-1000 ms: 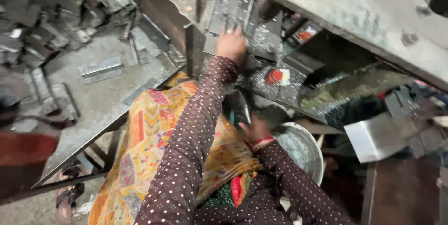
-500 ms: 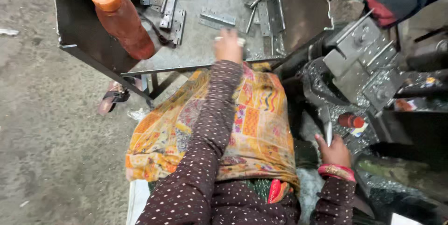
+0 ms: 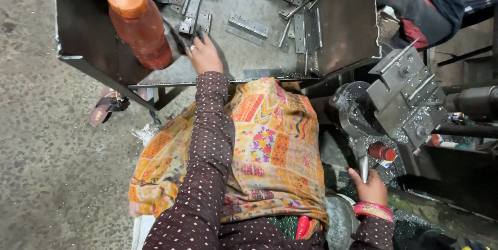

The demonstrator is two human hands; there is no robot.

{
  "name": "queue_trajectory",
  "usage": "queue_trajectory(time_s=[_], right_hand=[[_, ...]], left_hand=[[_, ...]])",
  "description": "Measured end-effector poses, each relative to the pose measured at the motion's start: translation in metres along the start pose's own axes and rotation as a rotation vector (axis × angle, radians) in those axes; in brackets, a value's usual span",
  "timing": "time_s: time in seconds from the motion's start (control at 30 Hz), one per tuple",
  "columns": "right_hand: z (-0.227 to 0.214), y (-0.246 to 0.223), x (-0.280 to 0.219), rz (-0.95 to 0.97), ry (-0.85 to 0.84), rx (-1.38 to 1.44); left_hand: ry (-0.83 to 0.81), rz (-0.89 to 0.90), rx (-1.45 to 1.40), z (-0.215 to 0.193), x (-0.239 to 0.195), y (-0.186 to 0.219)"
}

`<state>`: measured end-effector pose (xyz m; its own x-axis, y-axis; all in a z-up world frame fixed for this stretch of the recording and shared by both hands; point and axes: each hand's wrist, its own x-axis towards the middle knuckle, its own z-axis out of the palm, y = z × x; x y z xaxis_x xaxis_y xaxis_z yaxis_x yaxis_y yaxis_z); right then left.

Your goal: The person positions metal hinge components under a power press by hand and operates the machine to punch holes.

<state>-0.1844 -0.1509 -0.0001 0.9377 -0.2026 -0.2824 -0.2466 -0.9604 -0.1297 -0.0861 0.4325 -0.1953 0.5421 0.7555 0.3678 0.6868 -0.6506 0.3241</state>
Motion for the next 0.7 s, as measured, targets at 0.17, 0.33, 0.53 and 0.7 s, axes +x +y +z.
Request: queue_trajectory(time_s=[0.17,0.33,0.53,0.7], right_hand=[[-0.006,-0.016,-0.011,0.073,-0.031,0.077],[-0.005,-0.015,-0.009,0.089,-0.027,0.085],[0.006,0.000,-0.001,-0.065,0.067,0.024],[0.003,-0.007,-0.008,0.026,-0.002,0.104]], left_hand=[[0.075,-0.036,0.048,-0.001,0.004,-0.006],[-0.030,0.002,-0.065,-0.009,0.004,-0.004],[-0.093,0.029,-0.116,-0.045,0.001,0.011],[-0.231,-0.043,-0.185,-0.049,-0.011,0.019]])
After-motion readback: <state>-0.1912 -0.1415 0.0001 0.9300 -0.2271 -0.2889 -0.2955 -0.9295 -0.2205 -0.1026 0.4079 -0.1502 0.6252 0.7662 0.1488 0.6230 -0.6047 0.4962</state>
